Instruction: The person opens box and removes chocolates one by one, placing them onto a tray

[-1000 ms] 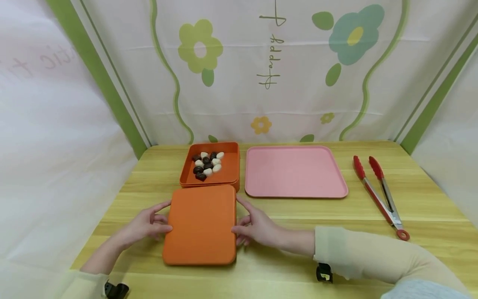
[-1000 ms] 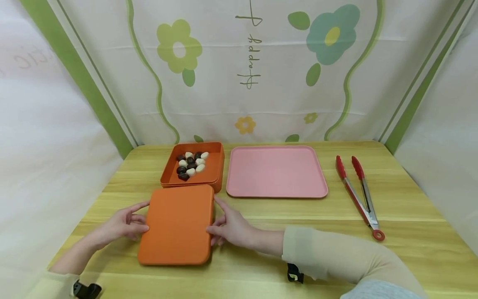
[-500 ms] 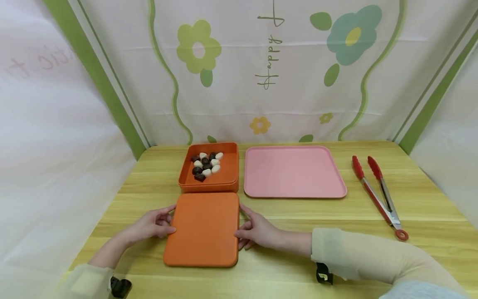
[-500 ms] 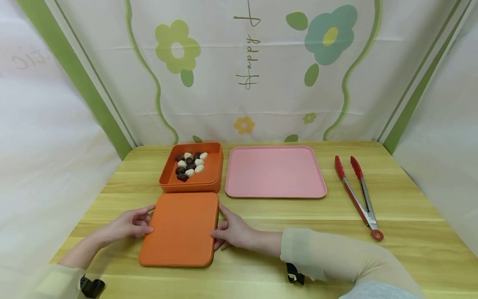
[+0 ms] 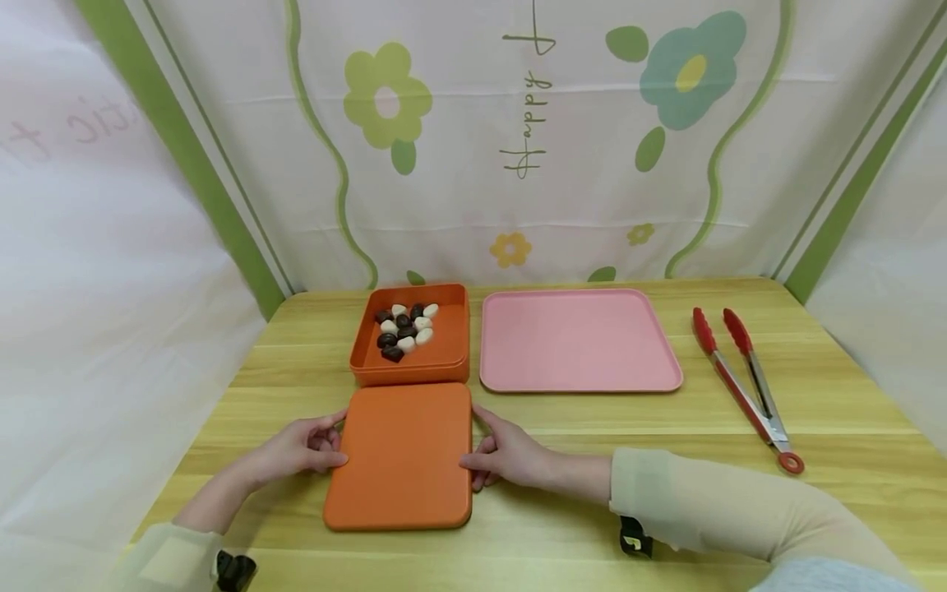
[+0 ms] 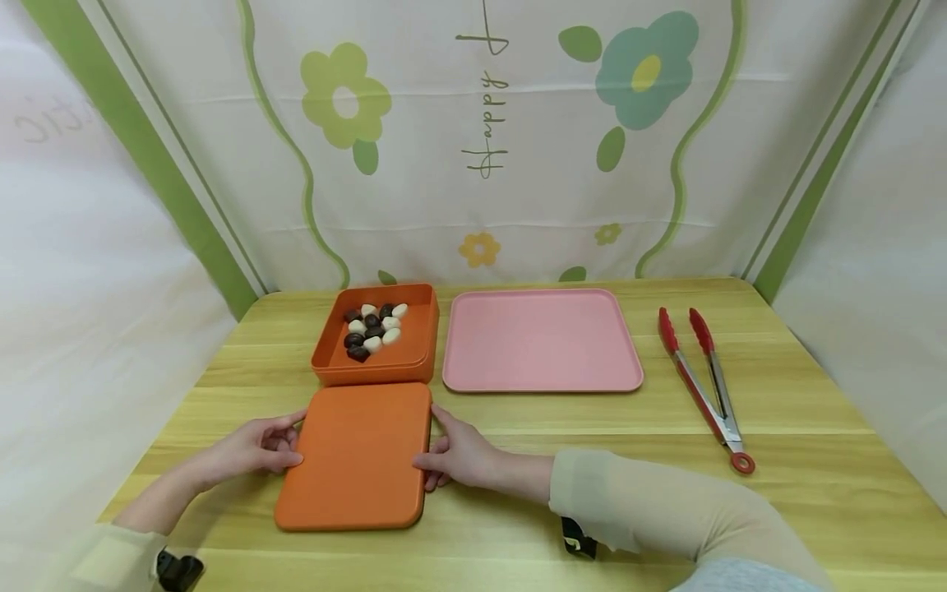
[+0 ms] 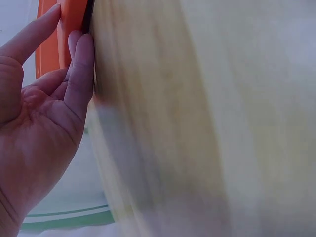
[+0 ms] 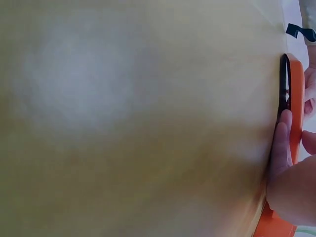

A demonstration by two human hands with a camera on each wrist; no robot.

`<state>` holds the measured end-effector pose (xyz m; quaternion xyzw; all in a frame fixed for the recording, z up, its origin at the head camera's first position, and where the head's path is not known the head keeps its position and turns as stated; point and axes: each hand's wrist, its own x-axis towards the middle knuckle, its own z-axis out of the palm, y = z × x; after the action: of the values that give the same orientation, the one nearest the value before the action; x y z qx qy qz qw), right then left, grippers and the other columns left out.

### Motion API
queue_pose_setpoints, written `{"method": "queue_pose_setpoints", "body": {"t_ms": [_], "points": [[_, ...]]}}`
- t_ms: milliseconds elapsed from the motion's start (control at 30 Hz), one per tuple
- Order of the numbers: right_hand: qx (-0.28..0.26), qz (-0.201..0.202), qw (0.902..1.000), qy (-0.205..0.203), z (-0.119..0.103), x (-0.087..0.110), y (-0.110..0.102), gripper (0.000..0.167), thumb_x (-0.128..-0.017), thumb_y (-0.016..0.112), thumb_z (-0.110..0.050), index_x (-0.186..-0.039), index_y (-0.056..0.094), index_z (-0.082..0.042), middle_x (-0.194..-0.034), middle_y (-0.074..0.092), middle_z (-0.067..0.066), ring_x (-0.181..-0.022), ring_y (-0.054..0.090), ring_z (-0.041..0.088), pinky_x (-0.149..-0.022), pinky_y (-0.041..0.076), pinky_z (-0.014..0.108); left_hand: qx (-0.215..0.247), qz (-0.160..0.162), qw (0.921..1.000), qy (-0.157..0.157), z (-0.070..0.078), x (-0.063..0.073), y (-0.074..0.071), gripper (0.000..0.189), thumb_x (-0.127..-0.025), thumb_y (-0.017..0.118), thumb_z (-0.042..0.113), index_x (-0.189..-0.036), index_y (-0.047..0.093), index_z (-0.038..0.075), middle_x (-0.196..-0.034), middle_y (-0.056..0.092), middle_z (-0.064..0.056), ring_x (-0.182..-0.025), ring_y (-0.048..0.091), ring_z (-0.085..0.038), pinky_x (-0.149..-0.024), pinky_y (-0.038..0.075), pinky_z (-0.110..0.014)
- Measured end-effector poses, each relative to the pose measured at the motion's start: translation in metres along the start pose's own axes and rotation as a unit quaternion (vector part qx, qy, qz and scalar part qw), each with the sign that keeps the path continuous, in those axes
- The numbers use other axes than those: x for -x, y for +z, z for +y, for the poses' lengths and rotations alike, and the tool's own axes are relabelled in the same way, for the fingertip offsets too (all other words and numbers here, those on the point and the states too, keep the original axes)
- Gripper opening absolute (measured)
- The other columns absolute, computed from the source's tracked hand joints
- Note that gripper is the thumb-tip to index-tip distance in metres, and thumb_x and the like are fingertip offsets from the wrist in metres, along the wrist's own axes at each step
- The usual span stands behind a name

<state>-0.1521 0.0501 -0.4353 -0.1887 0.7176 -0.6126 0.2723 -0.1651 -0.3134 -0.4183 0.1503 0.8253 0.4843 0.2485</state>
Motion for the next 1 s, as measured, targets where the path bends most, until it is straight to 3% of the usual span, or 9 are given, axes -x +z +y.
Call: {"method": "queue_pose_setpoints", "body": {"t_ms": [533,867,1000], "points": [[0.021,0.001,0.9997,0.012,0.0004,-0.0052,-0.0001,0.087,-0.091,0.068,-0.004,-0.152,0.008,0.008,-0.064,0.065,0.012,-0.05,0.063,0.019,-0.049,0.054,0.032,-0.018,0.018,0.9996,-0.01,-0.0037,-0.0001,0.0005,0.084,-0.087,0.075,0.016,-0.146,0.024,-0.015,-0.091,0.057,-0.011,-0.071,0.056,-0.013,-0.059,0.054,-0.028],[0.026,0.015,0.9993,0.023,0.0,-0.0074,0.0013,0.09,-0.088,0.07,0.0,-0.152,0.007,0.007,-0.062,0.065,0.011,-0.049,0.065,0.023,-0.047,0.054,0.033,-0.032,0.022,0.9992,-0.005,0.0036,-0.0028,0.0041,0.083,-0.084,0.077,0.012,-0.144,0.026,-0.018,-0.086,0.056,-0.01,-0.068,0.057,-0.014,-0.056,0.052,-0.027],[0.025,0.013,0.9994,0.022,-0.0033,-0.0046,0.0002,0.091,-0.088,0.07,-0.001,-0.153,0.007,0.005,-0.064,0.065,0.013,-0.051,0.065,0.026,-0.048,0.054,0.035,-0.061,0.023,0.9979,0.002,0.0054,-0.0039,0.0021,0.083,-0.084,0.077,0.013,-0.143,0.027,-0.019,-0.086,0.057,-0.009,-0.068,0.057,-0.014,-0.055,0.05,-0.026]]}}
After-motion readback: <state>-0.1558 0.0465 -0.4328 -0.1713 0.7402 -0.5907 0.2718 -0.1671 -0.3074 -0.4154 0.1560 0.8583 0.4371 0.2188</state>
